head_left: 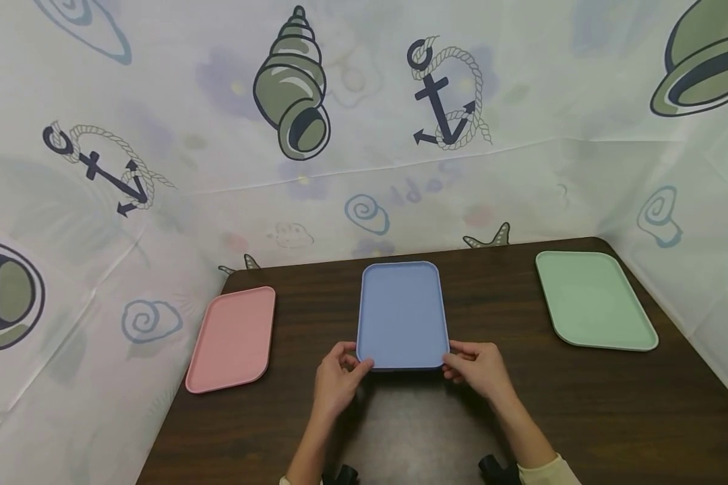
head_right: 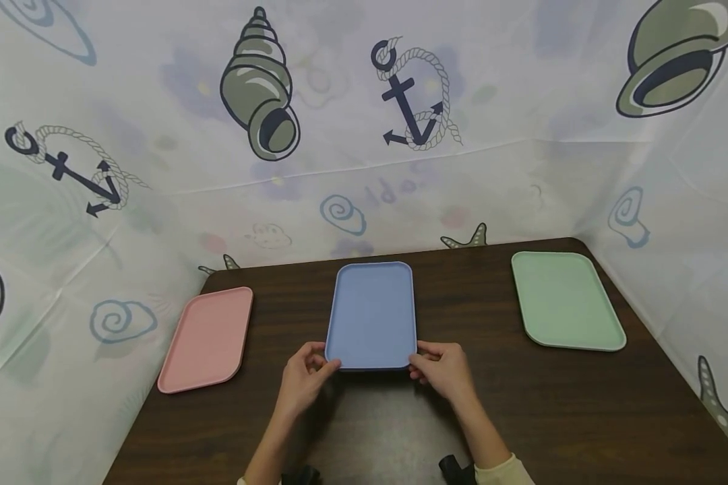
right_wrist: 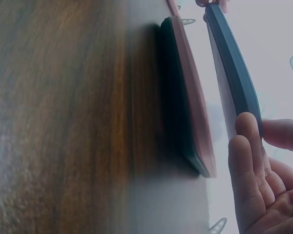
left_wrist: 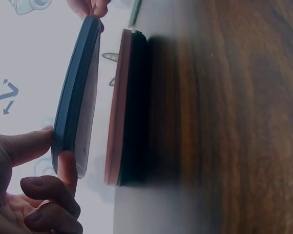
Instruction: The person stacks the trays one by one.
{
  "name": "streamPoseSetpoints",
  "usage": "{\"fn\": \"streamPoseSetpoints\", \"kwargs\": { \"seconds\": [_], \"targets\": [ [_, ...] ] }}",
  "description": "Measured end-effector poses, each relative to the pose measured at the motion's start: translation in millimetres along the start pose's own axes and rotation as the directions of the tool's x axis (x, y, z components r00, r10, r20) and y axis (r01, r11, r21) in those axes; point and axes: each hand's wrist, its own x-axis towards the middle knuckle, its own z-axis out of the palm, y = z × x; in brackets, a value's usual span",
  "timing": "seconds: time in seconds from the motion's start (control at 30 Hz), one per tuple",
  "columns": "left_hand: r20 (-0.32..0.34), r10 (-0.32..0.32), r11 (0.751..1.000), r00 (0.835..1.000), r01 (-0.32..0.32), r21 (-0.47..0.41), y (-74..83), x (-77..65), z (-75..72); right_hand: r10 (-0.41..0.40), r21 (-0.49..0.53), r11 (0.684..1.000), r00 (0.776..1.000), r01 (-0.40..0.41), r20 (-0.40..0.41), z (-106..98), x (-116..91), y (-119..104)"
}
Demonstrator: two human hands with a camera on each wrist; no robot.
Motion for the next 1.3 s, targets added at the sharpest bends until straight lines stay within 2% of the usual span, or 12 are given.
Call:
{"fn": "streamPoseSetpoints", "kwargs": {
  "seconds": [0.1,0.4,0.7,1.1,1.3],
  "targets": [
    [-0.006,0.017,1.0,1.0,-0.016,0.025,-1.5,0.8,3.0,0.016,0.003,1.0,1.0,-0.016,0.001,-1.0,1.4,2.9],
    [-0.02,-0.001,0.998,1.0,0.002,0.065,-8.2,3.9,9.1,0.046,-0.003,0.999,0.999,-0.046,0.01,0.3,7.0,9.6],
    [-0.028,-0.017,0.994,0.999,0.02,0.111,-11.7,4.8,10.8,0.04,-0.027,0.999,0.999,-0.041,-0.002,3.7,10.9,12.4],
    [-0.024,-0.008,0.983,1.0,0.012,0.184,-12.6,2.0,13.2,0.014,-0.086,0.996,1.0,-0.014,0.001,7.4,11.1,13.9],
    [-0.017,-0.029,0.978,0.999,0.032,0.205,-11.5,0.5,13.9,0.013,-0.106,0.994,1.0,-0.015,-0.016,9.0,9.4,14.3]
  ]
}}
